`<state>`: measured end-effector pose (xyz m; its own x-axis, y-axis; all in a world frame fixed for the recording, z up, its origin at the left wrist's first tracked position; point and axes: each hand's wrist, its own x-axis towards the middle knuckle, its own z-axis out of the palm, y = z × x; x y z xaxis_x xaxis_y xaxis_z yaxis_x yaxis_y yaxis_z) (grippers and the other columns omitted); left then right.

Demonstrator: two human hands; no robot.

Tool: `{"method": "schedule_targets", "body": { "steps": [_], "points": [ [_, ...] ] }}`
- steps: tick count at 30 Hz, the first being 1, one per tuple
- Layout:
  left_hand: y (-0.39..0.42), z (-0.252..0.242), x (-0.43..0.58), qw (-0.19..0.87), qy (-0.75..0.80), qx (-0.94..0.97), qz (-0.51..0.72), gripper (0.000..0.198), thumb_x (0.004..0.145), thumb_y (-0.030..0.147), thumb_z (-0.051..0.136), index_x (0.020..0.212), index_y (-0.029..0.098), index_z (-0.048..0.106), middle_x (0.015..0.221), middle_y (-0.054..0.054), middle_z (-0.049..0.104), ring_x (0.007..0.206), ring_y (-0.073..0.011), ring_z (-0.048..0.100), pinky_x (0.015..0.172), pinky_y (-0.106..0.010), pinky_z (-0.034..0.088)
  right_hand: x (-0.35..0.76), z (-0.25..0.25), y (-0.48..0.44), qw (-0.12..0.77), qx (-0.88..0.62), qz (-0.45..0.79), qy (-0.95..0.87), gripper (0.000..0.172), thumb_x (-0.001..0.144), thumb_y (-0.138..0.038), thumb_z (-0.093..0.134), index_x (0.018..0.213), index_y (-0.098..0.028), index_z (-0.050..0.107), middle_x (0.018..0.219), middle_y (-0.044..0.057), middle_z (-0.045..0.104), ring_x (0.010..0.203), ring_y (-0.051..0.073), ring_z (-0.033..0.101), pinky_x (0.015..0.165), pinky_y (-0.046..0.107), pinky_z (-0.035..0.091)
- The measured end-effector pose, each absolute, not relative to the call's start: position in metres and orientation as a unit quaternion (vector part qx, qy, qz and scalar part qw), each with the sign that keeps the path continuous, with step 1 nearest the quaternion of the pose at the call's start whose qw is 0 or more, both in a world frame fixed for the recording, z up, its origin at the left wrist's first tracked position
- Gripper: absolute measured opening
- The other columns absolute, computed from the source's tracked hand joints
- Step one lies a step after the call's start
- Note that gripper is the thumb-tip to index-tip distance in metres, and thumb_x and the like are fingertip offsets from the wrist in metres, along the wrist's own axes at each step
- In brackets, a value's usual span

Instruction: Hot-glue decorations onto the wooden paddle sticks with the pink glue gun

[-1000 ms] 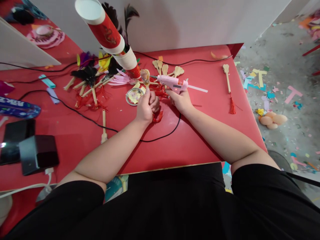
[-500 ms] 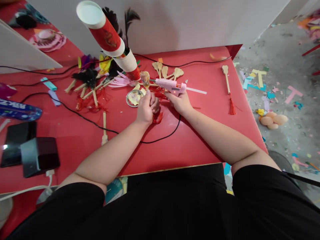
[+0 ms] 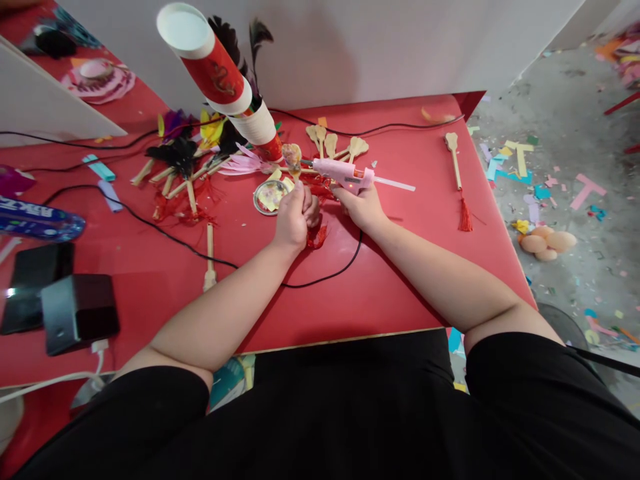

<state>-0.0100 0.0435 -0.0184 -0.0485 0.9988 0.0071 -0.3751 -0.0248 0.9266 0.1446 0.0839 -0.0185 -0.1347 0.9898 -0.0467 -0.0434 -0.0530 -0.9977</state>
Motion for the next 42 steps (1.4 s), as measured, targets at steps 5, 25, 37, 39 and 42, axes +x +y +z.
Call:
{"method": "schedule_targets", "body": {
  "steps": [5,25,37,39,42],
  "points": [
    [0.0444,-0.0236,-0.0097,0.560,0.400,0.398,0.606,0.083,0.096,0.097,0.063,0.065,0.025,0.035,0.051,0.006,0.027,0.042,-0.0095,0.022,0.043,-0.031,0.016,0.1459,-0.0189,0.0831,0.464,-0.464,0.559,-0.507,0.043,0.076,-0.051,0.087,0.073,-0.028,0.051,0.058,-0.001,0.052,0.055,0.015,0.045,0.047,0.031,0.037],
    [0.0411,-0.0166,-0.0109,0.585,0.380,0.393,0.599,0.080,0.104,0.091,0.056,0.066,0.024,0.037,0.052,0.006,0.026,0.043,-0.0094,0.022,0.043,-0.028,0.018,0.1450,-0.0184,0.0823,0.483,-0.460,0.548,-0.505,0.046,0.082,-0.046,0.082,0.062,-0.029,0.045,0.049,-0.002,0.046,0.049,0.013,0.040,0.049,0.032,0.036],
    [0.0422,-0.0198,-0.0115,0.581,0.378,0.390,0.606,0.079,0.102,0.090,0.062,0.066,0.023,0.037,0.053,0.007,0.027,0.043,-0.0081,0.021,0.043,-0.027,0.018,0.1465,-0.0224,0.0826,0.470,-0.466,0.550,-0.510,0.042,0.082,-0.046,0.087,0.072,-0.026,0.051,0.062,-0.001,0.053,0.056,0.013,0.046,0.050,0.030,0.039],
    [0.0429,-0.0213,-0.0118,0.577,0.372,0.401,0.607,0.080,0.099,0.092,0.066,0.067,0.024,0.038,0.053,0.008,0.028,0.042,-0.0079,0.021,0.042,-0.027,0.017,0.1469,-0.0237,0.0831,0.467,-0.469,0.549,-0.511,0.044,0.082,-0.048,0.087,0.072,-0.026,0.050,0.062,-0.001,0.053,0.056,0.013,0.046,0.050,0.030,0.039],
    [0.0439,-0.0235,-0.0116,0.568,0.366,0.412,0.611,0.080,0.096,0.093,0.067,0.067,0.024,0.038,0.052,0.008,0.029,0.042,-0.0084,0.022,0.042,-0.028,0.018,0.1475,-0.0247,0.0835,0.463,-0.470,0.548,-0.514,0.046,0.083,-0.049,0.088,0.071,-0.026,0.049,0.061,-0.001,0.051,0.056,0.013,0.044,0.050,0.031,0.039]
  ]
}}
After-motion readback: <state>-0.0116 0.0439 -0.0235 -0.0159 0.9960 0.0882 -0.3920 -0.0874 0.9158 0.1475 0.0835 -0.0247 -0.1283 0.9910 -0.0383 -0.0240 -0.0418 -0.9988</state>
